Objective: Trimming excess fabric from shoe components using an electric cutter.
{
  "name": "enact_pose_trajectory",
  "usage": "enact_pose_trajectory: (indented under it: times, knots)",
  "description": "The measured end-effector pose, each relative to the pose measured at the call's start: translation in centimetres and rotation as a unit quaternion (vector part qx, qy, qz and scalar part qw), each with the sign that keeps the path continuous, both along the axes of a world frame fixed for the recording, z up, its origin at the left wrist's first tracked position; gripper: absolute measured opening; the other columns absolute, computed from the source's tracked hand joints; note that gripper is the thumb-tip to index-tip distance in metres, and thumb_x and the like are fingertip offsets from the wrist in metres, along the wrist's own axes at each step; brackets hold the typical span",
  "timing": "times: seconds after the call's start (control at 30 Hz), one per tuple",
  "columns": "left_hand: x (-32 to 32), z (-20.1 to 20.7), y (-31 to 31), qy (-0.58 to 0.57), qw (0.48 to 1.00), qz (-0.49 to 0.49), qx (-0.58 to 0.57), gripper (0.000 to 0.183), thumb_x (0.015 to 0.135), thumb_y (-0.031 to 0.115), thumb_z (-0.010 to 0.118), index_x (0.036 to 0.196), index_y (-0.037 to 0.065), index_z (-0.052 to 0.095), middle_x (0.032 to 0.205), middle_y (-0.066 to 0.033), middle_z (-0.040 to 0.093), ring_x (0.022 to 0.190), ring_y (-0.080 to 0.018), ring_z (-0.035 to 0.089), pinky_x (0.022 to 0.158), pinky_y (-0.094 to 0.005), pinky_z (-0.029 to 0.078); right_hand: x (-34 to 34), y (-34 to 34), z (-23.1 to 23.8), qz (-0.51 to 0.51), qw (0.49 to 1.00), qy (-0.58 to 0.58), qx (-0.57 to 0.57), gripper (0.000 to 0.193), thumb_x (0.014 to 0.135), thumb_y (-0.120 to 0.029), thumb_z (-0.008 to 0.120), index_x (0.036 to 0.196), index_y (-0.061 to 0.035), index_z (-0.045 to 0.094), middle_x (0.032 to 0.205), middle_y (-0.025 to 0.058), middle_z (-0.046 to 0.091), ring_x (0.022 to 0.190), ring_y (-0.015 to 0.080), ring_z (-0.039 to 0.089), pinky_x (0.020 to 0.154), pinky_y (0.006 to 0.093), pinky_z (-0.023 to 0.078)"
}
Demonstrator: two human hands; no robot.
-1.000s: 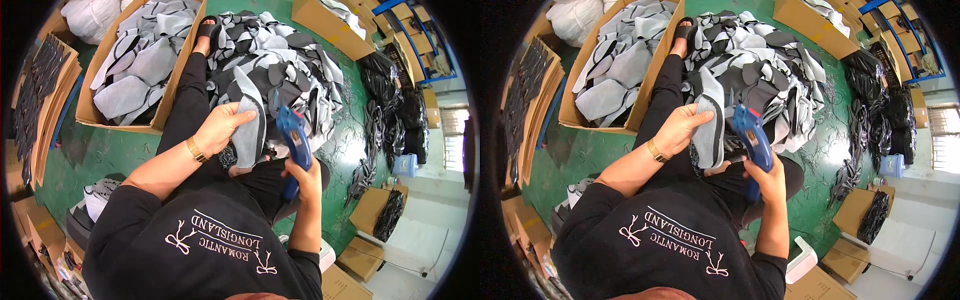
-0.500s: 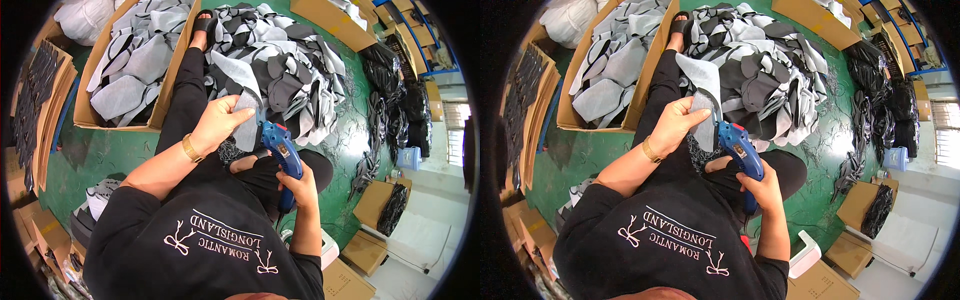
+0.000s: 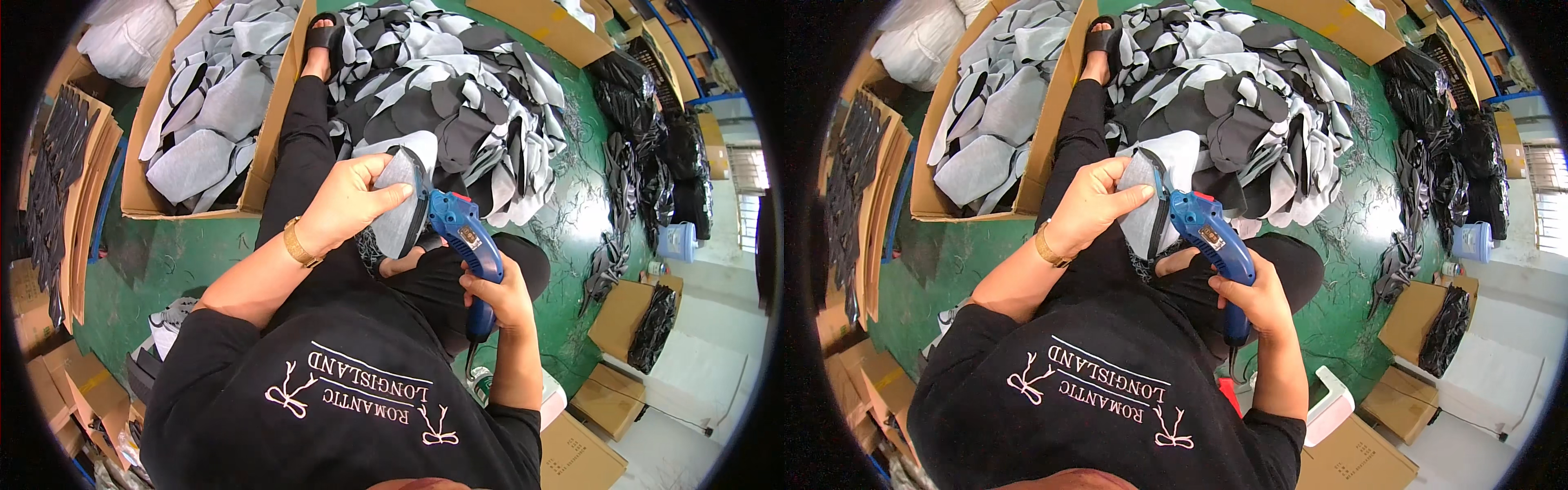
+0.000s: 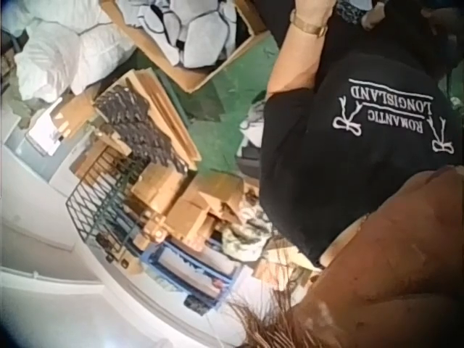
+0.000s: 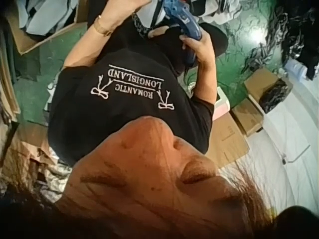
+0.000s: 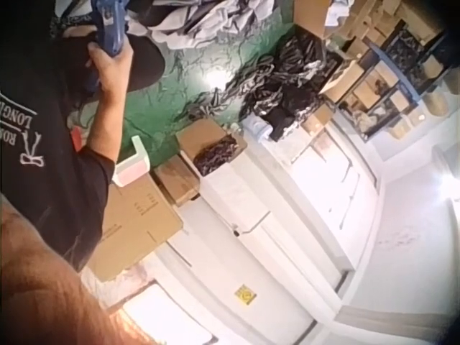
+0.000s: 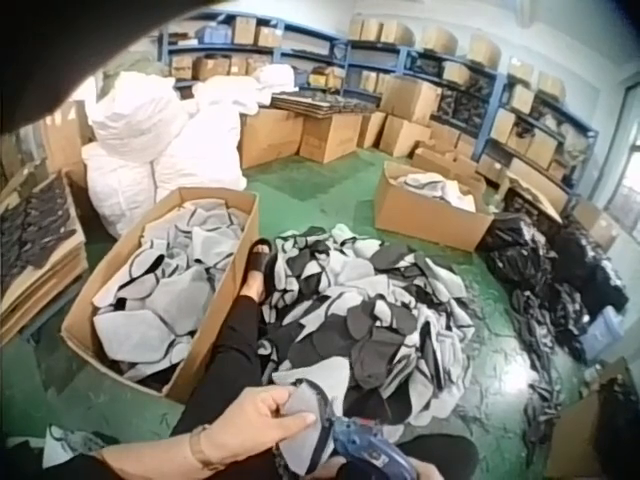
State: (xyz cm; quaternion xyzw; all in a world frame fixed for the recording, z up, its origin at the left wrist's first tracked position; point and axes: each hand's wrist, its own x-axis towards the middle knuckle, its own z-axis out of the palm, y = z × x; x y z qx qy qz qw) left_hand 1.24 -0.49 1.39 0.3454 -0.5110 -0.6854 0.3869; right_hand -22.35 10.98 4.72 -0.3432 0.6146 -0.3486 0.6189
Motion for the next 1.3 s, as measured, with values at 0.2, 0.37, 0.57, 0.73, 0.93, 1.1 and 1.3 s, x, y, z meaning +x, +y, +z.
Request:
enact_pose_trajectory:
  times: [0.2, 0.37, 0.57, 0.73, 0.93, 1.1, 1.3]
  knots:
    - [0.7, 0.9, 0.1, -0.046, 0.997, -0.059, 0.010, 0.018, 0.084, 0.006, 0.063, 0.101, 0.000, 0.063, 0.081, 0.0050, 0.060, 0.072, 0.0001, 0.050, 0.061, -0.0192, 0.043, -0.7, 0.1, 0.0, 0.019, 1.000, -0.007, 0.000, 0.030, 0.068, -0.001, 0.069, 0.095, 0.0049, 0.057, 0.076, 0.0069, 0.058, 0.056, 0.0149, 0.057, 0.049, 0.0279, 0.049]
    - [0.7, 1.7, 0.5, -0.035, 0.997, -0.075, -0.002, 0.021, 0.082, 0.006, 0.063, 0.102, -0.001, 0.063, 0.084, 0.0037, 0.061, 0.074, -0.0008, 0.051, 0.065, -0.0208, 0.044, -0.8, 0.0, 0.7, 0.031, 0.999, -0.003, -0.004, 0.029, 0.072, -0.002, 0.071, 0.097, 0.0038, 0.058, 0.078, 0.0060, 0.059, 0.056, 0.0129, 0.056, 0.052, 0.0265, 0.045]
    - [0.5, 1.7, 0.5, -0.036, 0.996, -0.086, -0.015, 0.026, 0.080, 0.005, 0.063, 0.105, -0.002, 0.063, 0.086, 0.0020, 0.063, 0.076, -0.0029, 0.053, 0.069, -0.0224, 0.045, -1.2, -0.4, 0.6, 0.046, 0.999, 0.009, -0.017, 0.028, 0.072, -0.001, 0.070, 0.097, 0.0037, 0.058, 0.078, 0.0055, 0.059, 0.058, 0.0124, 0.056, 0.053, 0.0265, 0.046]
    - [0.9, 1.5, 0.0, -0.081, 0.991, -0.108, -0.017, 0.030, 0.079, 0.005, 0.063, 0.108, -0.002, 0.062, 0.087, 0.0016, 0.064, 0.076, -0.0027, 0.054, 0.069, -0.0218, 0.045, -1.3, -1.8, -0.8, 0.012, 0.998, -0.060, -0.015, 0.031, 0.068, -0.002, 0.071, 0.095, 0.0038, 0.057, 0.076, 0.0073, 0.058, 0.055, 0.0164, 0.056, 0.049, 0.0288, 0.048]
    - [1.2, 0.5, -1.4, -0.028, 0.997, -0.055, 0.039, 0.029, 0.080, 0.003, 0.065, 0.109, -0.002, 0.062, 0.086, 0.0035, 0.062, 0.075, -0.0029, 0.053, 0.066, -0.0212, 0.045, -2.4, -3.6, -2.3, -0.074, 0.982, -0.159, -0.074, 0.038, 0.071, -0.012, 0.068, 0.101, 0.0022, 0.050, 0.068, 0.0052, 0.046, 0.059, 0.0136, 0.047, 0.048, 0.0261, 0.043]
    - [6.7, -0.4, -5.5, 0.030, 0.977, 0.213, -0.003, 0.021, 0.080, 0.001, 0.063, 0.101, 0.002, 0.063, 0.093, -0.0005, 0.064, 0.078, -0.0075, 0.058, 0.074, -0.0230, 0.048, -4.5, -4.5, -3.4, -0.123, 0.966, -0.195, -0.119, 0.035, 0.073, -0.012, 0.068, 0.101, 0.0023, 0.051, 0.072, 0.0064, 0.049, 0.062, 0.0141, 0.049, 0.051, 0.0273, 0.045]
    - [18.1, -3.0, -9.2, 0.118, 0.851, 0.511, 0.015, 0.026, 0.085, 0.006, 0.061, 0.110, 0.004, 0.054, 0.099, -0.0053, 0.060, 0.095, -0.0166, 0.058, 0.085, -0.0379, 0.046, -6.1, -6.1, -4.7, -0.140, 0.958, -0.223, -0.109, 0.034, 0.073, -0.014, 0.068, 0.099, 0.0010, 0.050, 0.072, 0.0052, 0.048, 0.063, 0.0135, 0.048, 0.052, 0.0272, 0.043]
